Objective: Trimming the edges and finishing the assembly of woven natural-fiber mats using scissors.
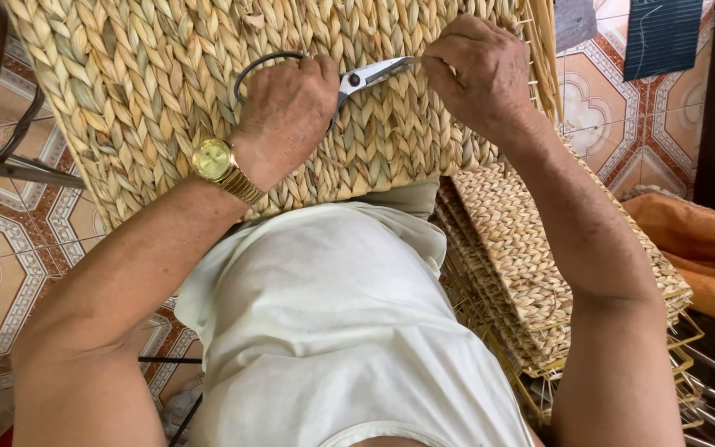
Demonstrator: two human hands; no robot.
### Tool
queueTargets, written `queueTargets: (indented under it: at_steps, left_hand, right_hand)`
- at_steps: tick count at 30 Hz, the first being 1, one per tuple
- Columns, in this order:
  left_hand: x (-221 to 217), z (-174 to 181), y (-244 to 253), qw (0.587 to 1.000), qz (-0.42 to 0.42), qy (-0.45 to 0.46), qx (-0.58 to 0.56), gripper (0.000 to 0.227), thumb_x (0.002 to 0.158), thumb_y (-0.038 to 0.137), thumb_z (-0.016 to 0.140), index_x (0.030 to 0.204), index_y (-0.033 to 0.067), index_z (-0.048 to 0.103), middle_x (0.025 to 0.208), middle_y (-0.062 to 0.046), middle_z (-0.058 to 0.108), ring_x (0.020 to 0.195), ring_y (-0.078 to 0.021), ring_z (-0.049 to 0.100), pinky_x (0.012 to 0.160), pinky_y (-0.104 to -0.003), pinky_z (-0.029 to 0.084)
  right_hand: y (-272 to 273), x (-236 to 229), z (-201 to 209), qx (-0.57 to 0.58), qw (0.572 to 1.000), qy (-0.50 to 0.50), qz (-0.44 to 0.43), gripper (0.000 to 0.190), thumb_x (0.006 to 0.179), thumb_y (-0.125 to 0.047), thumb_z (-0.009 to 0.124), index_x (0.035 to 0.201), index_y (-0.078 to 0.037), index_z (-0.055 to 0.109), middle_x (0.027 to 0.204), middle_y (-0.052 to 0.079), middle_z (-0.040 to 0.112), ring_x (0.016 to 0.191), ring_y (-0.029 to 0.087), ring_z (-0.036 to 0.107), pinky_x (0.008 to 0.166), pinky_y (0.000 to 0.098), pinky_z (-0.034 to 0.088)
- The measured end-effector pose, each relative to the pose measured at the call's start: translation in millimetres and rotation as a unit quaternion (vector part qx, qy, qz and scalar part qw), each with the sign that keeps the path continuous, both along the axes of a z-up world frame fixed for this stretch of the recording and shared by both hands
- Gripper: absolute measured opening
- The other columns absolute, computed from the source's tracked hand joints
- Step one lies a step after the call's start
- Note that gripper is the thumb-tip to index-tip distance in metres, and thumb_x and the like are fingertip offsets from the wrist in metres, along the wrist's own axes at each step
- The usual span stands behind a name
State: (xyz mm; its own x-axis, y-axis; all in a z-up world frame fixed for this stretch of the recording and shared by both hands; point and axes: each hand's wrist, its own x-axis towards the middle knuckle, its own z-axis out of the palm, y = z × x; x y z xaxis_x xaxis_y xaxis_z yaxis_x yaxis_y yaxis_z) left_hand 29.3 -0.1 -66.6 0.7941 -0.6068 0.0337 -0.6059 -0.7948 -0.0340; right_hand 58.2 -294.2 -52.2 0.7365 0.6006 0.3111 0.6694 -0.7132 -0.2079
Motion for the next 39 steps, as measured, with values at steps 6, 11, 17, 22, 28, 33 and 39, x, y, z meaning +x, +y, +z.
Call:
queueTargets:
  at_steps: [6, 11, 17, 22, 28, 33, 39]
  left_hand:
    - [-11.2, 13.6, 29.5, 0.996, 0.054, -0.009, -0.076, 0.023, 0.102, 0.012, 0.067, 0.117, -0.0058, 0.065, 0.077, -0.013, 0.066, 0.053, -0.0133, 0.056, 0.039, -0.026, 0.045]
    - [-14.8, 34.9, 67.7, 0.991, 0.114, -0.006, -0.071, 0.03, 0.096, 0.018, 0.074, 0.116, -0.002, 0.064, 0.076, -0.007, 0.061, 0.065, -0.0174, 0.055, 0.046, -0.031, 0.043]
    - [-20.5, 34.5, 67.5, 0.991, 0.121, 0.02, -0.061, 0.031, 0.092, 0.014, 0.075, 0.117, -0.0014, 0.065, 0.077, -0.007, 0.06, 0.068, -0.0175, 0.055, 0.048, -0.031, 0.043]
    - [-9.2, 10.8, 46.6, 0.994, 0.098, 0.008, -0.046, 0.025, 0.097, 0.01, 0.07, 0.118, -0.0026, 0.066, 0.076, -0.009, 0.062, 0.067, -0.0171, 0.056, 0.047, -0.029, 0.044]
    - [8.3, 5.2, 25.8, 0.996, 0.079, -0.049, -0.009, 0.03, 0.091, 0.013, 0.07, 0.116, -0.0035, 0.067, 0.082, -0.012, 0.068, 0.072, -0.0185, 0.059, 0.05, -0.026, 0.049]
    - [4.5, 12.7, 29.6, 0.996, 0.087, -0.013, -0.01, 0.031, 0.094, 0.011, 0.07, 0.12, -0.0058, 0.066, 0.082, -0.013, 0.068, 0.071, -0.0178, 0.06, 0.046, -0.024, 0.048]
    - [14.1, 10.0, 27.5, 0.995, 0.094, -0.015, -0.033, 0.031, 0.095, 0.01, 0.07, 0.12, -0.0067, 0.066, 0.079, -0.012, 0.068, 0.069, -0.0172, 0.06, 0.045, -0.025, 0.048]
  right_hand:
    - [-1.1, 33.7, -4.7, 0.186, 0.972, -0.001, -0.146, 0.012, 0.106, -0.009, 0.066, 0.105, -0.003, 0.076, 0.089, 0.01, 0.072, 0.066, 0.013, 0.066, 0.044, 0.0248, 0.052]
    - [40.5, 27.7, -7.0, 0.035, 0.997, 0.049, -0.048, 0.018, 0.103, -0.024, 0.075, 0.102, -0.006, 0.075, 0.086, 0.009, 0.07, 0.065, 0.012, 0.062, 0.042, 0.0241, 0.05]
    - [43.6, 40.7, -40.2, -0.029, 0.993, 0.109, -0.015, 0.017, 0.098, -0.011, 0.071, 0.081, -0.01, 0.074, 0.074, 0.005, 0.069, 0.056, 0.01, 0.058, 0.042, 0.0269, 0.048]
    - [32.4, 49.1, -37.8, -0.003, 0.995, 0.097, 0.018, 0.014, 0.1, -0.006, 0.066, 0.087, -0.009, 0.072, 0.079, 0.006, 0.069, 0.06, 0.009, 0.06, 0.047, 0.0264, 0.051]
    - [29.4, 59.7, -15.3, -0.018, 0.99, 0.137, 0.0, 0.027, 0.111, -0.015, 0.064, 0.086, -0.007, 0.07, 0.075, 0.007, 0.066, 0.059, 0.014, 0.058, 0.045, 0.0304, 0.049]
    - [25.8, 63.9, -13.7, -0.015, 0.992, 0.122, 0.019, 0.032, 0.114, -0.019, 0.064, 0.085, -0.007, 0.069, 0.074, 0.007, 0.066, 0.06, 0.015, 0.058, 0.049, 0.0325, 0.05]
    - [26.1, 69.6, -9.4, -0.001, 0.982, 0.186, 0.022, 0.031, 0.114, -0.015, 0.06, 0.086, -0.006, 0.069, 0.076, 0.008, 0.067, 0.062, 0.016, 0.062, 0.05, 0.034, 0.052]
